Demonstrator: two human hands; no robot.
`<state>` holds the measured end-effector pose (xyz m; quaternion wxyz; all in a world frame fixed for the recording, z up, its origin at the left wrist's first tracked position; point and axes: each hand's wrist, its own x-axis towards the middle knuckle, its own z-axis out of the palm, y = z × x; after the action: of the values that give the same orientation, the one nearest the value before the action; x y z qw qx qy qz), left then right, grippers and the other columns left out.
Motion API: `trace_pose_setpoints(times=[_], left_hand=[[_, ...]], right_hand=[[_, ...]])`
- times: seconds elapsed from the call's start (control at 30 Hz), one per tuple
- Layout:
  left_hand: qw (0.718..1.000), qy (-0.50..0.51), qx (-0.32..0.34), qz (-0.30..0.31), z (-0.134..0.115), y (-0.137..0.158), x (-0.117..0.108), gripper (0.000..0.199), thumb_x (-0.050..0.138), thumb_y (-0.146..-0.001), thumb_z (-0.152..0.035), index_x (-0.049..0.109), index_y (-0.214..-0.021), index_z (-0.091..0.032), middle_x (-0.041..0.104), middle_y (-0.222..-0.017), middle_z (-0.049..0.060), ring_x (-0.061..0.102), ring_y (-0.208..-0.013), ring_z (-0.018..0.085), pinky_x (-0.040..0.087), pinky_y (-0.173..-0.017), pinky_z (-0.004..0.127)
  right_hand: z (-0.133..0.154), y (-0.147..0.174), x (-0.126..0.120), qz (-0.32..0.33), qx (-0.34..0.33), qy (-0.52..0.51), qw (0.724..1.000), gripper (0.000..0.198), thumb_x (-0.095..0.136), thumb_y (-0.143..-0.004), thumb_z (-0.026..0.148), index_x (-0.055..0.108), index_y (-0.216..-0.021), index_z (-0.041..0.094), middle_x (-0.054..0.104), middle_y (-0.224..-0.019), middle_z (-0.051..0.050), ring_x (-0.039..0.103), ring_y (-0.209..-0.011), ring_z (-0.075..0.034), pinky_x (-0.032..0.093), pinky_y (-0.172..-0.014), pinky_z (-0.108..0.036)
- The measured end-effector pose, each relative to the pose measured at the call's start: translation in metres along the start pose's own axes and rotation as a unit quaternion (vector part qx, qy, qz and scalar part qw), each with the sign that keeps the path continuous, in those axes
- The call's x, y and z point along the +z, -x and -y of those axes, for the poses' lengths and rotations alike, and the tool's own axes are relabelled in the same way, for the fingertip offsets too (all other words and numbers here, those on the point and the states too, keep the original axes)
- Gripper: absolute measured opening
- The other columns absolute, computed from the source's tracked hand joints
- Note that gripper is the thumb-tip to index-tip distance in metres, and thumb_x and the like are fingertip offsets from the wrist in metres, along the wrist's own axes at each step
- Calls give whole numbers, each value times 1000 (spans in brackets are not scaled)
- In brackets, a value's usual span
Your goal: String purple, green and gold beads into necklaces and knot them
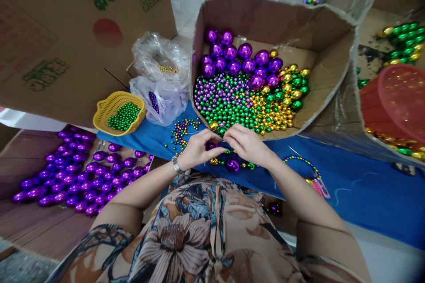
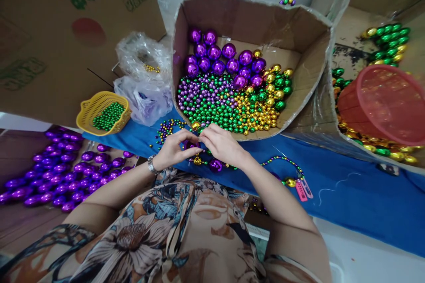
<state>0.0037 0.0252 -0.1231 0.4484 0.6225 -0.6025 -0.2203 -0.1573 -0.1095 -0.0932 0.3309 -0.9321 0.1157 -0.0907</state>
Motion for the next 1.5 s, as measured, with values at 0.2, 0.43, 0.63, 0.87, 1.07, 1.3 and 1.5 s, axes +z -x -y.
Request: trace_pose_setpoints(times=[0.2,0.43,0.63,0.87,1.07,1.3,1.5], left_hand=[[999,-20,31,-22,6,1,2,27,74,-79,-41,68,-89,-18,70,-84,6,65,-79,17,52,-72,29],[1000,12,15,-23,-2,0,5,19,69,-84,-38,71,-88,-19,69,-85,6,64,-79,17,50,-74,29],[972,214,-90,-32,13,2,-2,22,64,-88,-36,71,-79,-18,68,-85,6,64,-81,16,50,-77,29],[818,528,-205,-101,27,14,-3,29,78,-75,-41,63,-71,-17,69,-108,7,67,-104,23,53,-93,42],[820,532,-162,-133,17,4,5,45,74,-75,-53,47,-65,-18,71,-95,5,63,-116,26,47,-102,48],[827,525,-139,-147,1,-10,7,42,71,-81,-47,43,-67,-19,45,-59,-5,51,-55,9,56,-81,42],[851,476,-173,-142,9,0,1,43,78,-73,-43,48,-58,-17,42,-50,-5,43,-48,8,54,-66,36]], right_hand=[[-2,-2,-7,45,-16,-28,998,28,36,-101,34,55,-87,19,53,-84,-4,52,-81,-14,40,-73,-29],[4,-5,0,11,-24,-5,1000,28,36,-101,32,57,-89,18,53,-85,-4,52,-80,-14,41,-73,-29],[0,4,-10,-27,-29,46,998,28,41,-100,35,63,-98,17,56,-91,-7,54,-83,-16,45,-75,-30],[-24,30,1,-128,101,-214,963,25,50,-95,41,61,-87,21,61,-93,-5,59,-85,-16,50,-77,-33],[-18,22,46,-243,178,-563,770,34,44,-92,53,39,-76,23,65,-109,-7,61,-108,-21,54,-84,-39],[-9,10,39,-254,194,-584,746,33,45,-89,53,31,-78,25,31,-64,4,51,-68,-15,47,-60,-27],[-18,10,50,-255,188,-599,735,38,61,-83,45,32,-73,23,26,-64,6,38,-58,-10,37,-56,-23]])
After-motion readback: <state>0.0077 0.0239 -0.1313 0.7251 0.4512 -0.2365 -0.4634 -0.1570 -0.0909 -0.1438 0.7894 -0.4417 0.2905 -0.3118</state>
